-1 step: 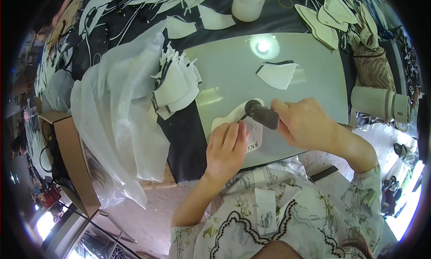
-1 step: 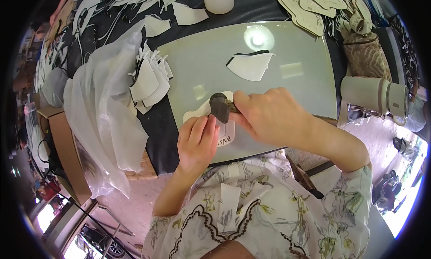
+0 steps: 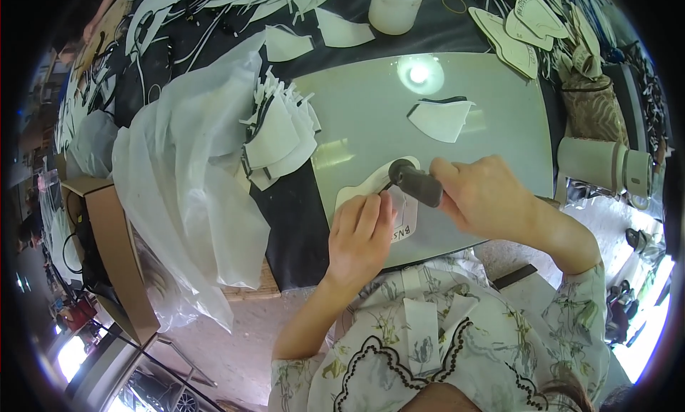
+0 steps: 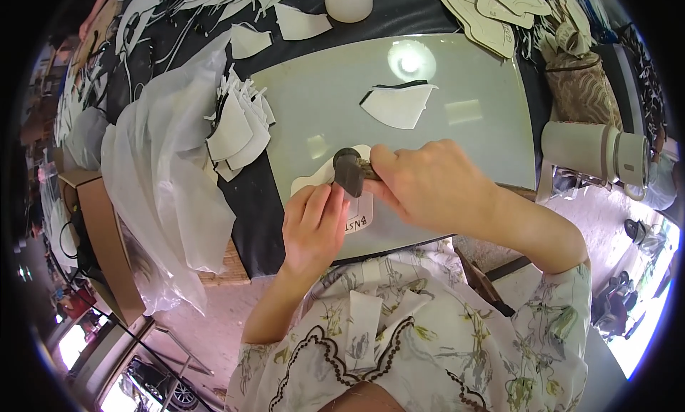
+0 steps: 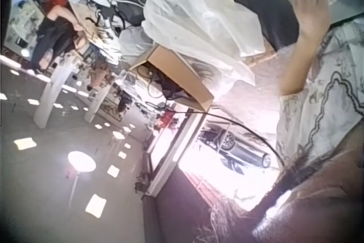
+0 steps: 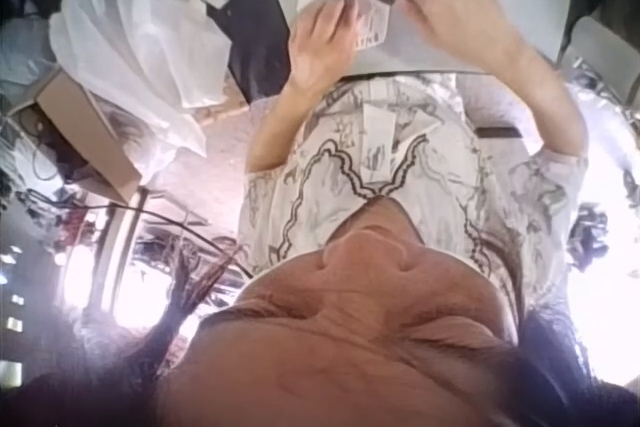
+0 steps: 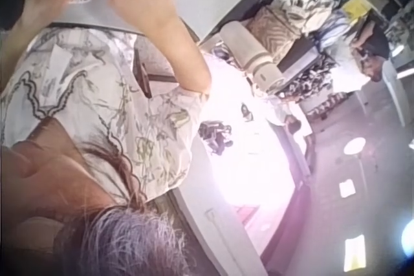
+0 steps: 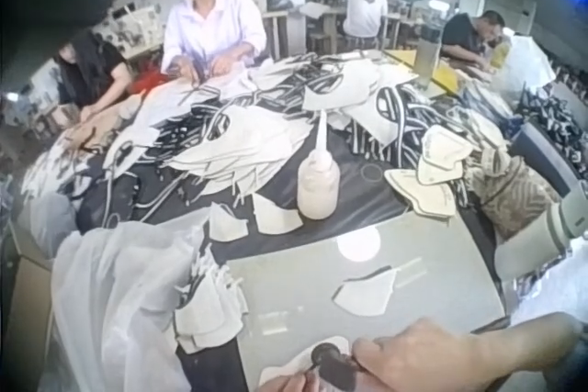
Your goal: Hammering and flattening shoe upper components on a workbench during the manufacturing process.
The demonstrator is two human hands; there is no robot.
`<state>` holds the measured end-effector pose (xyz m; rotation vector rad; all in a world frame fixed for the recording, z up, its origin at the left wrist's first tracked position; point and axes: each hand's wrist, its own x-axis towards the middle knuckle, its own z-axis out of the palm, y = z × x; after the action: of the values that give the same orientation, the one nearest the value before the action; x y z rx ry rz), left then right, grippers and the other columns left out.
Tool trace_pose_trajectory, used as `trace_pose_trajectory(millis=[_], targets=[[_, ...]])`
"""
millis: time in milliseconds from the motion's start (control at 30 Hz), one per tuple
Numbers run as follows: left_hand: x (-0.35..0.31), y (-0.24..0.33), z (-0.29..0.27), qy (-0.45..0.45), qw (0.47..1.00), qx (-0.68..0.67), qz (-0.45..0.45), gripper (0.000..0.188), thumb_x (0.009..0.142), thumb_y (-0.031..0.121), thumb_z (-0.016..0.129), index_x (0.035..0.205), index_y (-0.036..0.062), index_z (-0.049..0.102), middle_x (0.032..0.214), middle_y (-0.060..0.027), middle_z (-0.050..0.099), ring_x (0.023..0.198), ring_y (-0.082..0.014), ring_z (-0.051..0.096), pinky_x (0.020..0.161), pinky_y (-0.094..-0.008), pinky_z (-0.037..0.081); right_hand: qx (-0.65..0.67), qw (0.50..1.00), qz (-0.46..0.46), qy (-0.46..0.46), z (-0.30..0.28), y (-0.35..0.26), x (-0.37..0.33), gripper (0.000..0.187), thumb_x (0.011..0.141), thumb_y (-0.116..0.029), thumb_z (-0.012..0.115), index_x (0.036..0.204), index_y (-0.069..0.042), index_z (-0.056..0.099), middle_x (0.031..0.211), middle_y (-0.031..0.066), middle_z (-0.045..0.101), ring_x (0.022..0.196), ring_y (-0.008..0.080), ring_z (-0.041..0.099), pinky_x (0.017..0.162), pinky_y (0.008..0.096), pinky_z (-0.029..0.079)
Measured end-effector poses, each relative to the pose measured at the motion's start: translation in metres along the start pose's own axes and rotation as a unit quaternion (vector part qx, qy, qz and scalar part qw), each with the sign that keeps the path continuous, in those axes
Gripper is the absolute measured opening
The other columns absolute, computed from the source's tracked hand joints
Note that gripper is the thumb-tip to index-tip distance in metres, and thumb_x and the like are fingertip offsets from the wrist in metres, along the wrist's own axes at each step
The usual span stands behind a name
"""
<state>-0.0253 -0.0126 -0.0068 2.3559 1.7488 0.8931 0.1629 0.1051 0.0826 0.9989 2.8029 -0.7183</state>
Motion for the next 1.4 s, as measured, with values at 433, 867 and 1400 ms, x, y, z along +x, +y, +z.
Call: trace_pose_trajectory(millis=[433, 867, 1400], targets=[[-0.001, -0.001, 0.004, 0.004, 1.0, -0.006, 0.008, 0.025, 0.079, 0.005, 0.07, 0.102, -0.0045, 0.067, 0.106, -0.0121, 0.059, 0.097, -0.0277, 0.06, 0.081, -0.0387, 0.053, 0.006, 0.995, 0.045, -0.088, 0.017, 0.004, 0.005, 0.032, 0.097, -0.032, 0.054, 0.089, -0.002, 0.051, 0.061, 0.0122, 0.061, 0.054, 0.0333, 0.062, 0.048, 0.0426, 0.047], [-0.004, 0.005, -0.007, 0.023, 1.0, 0.0, -0.009, 0.028, 0.078, 0.006, 0.073, 0.104, -0.0008, 0.068, 0.107, -0.0088, 0.064, 0.094, -0.0272, 0.062, 0.081, -0.0382, 0.05, 0.075, 0.993, 0.028, 0.082, 0.015, 0.0, -0.008, 0.025, 0.089, -0.021, 0.062, 0.092, -0.001, 0.047, 0.061, 0.0136, 0.06, 0.056, 0.0366, 0.062, 0.049, 0.0453, 0.046], [-0.008, -0.001, -0.015, 0.065, 0.996, -0.063, -0.02, 0.022, 0.079, 0.0, 0.069, 0.1, -0.0019, 0.068, 0.104, -0.0125, 0.068, 0.094, -0.0308, 0.064, 0.081, -0.0381, 0.053, 0.037, 0.999, 0.015, 0.001, 0.02, 0.002, 0.003, 0.029, 0.094, -0.029, 0.057, 0.093, -0.001, 0.051, 0.057, 0.0139, 0.059, 0.053, 0.0356, 0.061, 0.05, 0.0443, 0.047]])
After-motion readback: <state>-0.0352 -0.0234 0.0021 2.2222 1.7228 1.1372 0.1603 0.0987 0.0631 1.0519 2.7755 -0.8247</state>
